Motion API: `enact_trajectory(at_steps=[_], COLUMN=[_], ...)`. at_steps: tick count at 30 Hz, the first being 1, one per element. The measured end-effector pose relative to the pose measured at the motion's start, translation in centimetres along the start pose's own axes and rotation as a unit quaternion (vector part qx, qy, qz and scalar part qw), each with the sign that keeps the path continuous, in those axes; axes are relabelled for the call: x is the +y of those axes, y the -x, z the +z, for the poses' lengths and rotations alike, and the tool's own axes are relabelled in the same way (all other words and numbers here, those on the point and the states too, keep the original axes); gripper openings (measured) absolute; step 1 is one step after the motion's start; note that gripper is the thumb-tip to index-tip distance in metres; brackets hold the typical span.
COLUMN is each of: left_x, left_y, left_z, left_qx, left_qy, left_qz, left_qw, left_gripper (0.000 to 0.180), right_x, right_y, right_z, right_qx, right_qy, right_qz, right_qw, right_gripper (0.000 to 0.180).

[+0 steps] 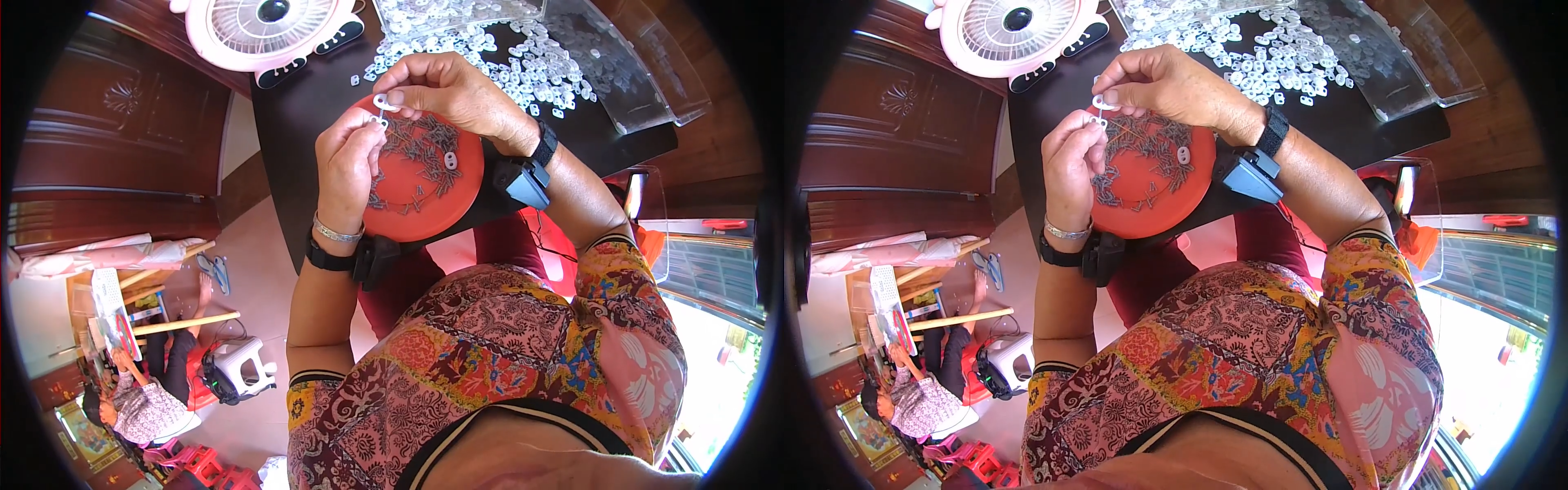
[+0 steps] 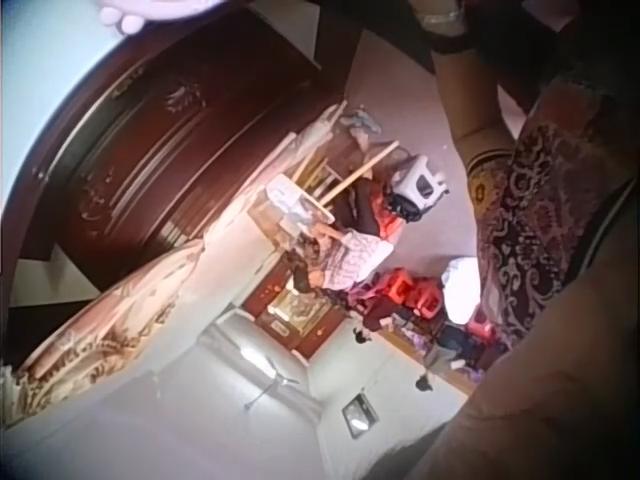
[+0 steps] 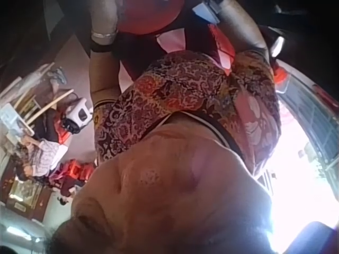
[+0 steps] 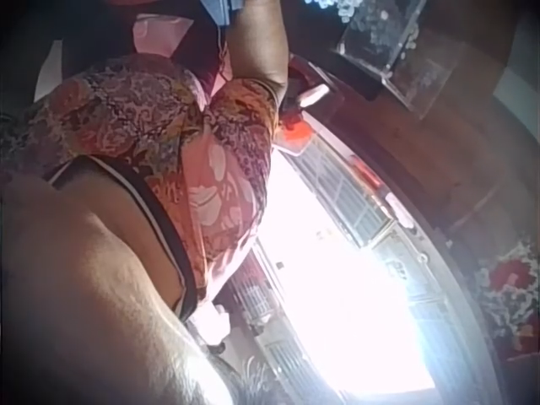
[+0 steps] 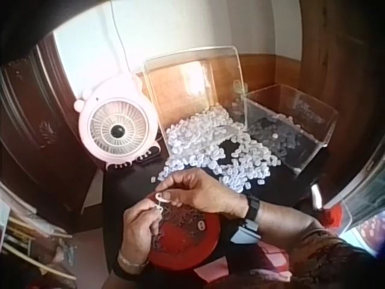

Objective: The recorder is manually assembling small metal rings into white plastic components on a table.

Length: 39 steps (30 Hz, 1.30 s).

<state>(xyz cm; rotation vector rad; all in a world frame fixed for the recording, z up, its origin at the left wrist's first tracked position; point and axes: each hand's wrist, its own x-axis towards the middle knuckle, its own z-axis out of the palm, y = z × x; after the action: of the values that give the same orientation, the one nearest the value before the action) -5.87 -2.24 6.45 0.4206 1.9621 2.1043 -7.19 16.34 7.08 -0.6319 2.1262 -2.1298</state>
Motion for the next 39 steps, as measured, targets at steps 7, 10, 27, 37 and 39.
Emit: enact_trajectory(at_steps=[7,10,27,37,39], left_x=[0.0,-0.1,-0.1,-0.4,-0.3], left_y=[0.0,0.0,-0.1,0.0,0.1], left_z=[0.2,0.2,0.4,0.5,0.5], left_qx=[-0.003,-0.007,-0.015,0.014,0.023], left_qy=[-0.003,-0.003,-0.009,0.021,0.020], left_qz=[0.000,0.007,0.030,0.035,0.028], left_qw=[1.000,1.000,0.999,0.999,0.999], left_gripper=[0.018,0.019,0.019,0.019,0.018], right_x=[0.0,0.0,0.5,0.7,0.2], right_y=[0.2,0.1,0.2,0.4,0.6], right_z=[-0.2,-0.1,0.2,1.2,1.4], right_qx=[-0.004,-0.006,-0.013,0.019,0.018], right_qy=[0.013,0.024,0.070,0.089,0.094], right_qz=[-0.004,-0.006,-0.049,-0.083,-0.052], right_qw=[1.000,1.000,0.996,0.992,0.994], right_gripper=[0.021,0.021,0.016,0.016,0.016])
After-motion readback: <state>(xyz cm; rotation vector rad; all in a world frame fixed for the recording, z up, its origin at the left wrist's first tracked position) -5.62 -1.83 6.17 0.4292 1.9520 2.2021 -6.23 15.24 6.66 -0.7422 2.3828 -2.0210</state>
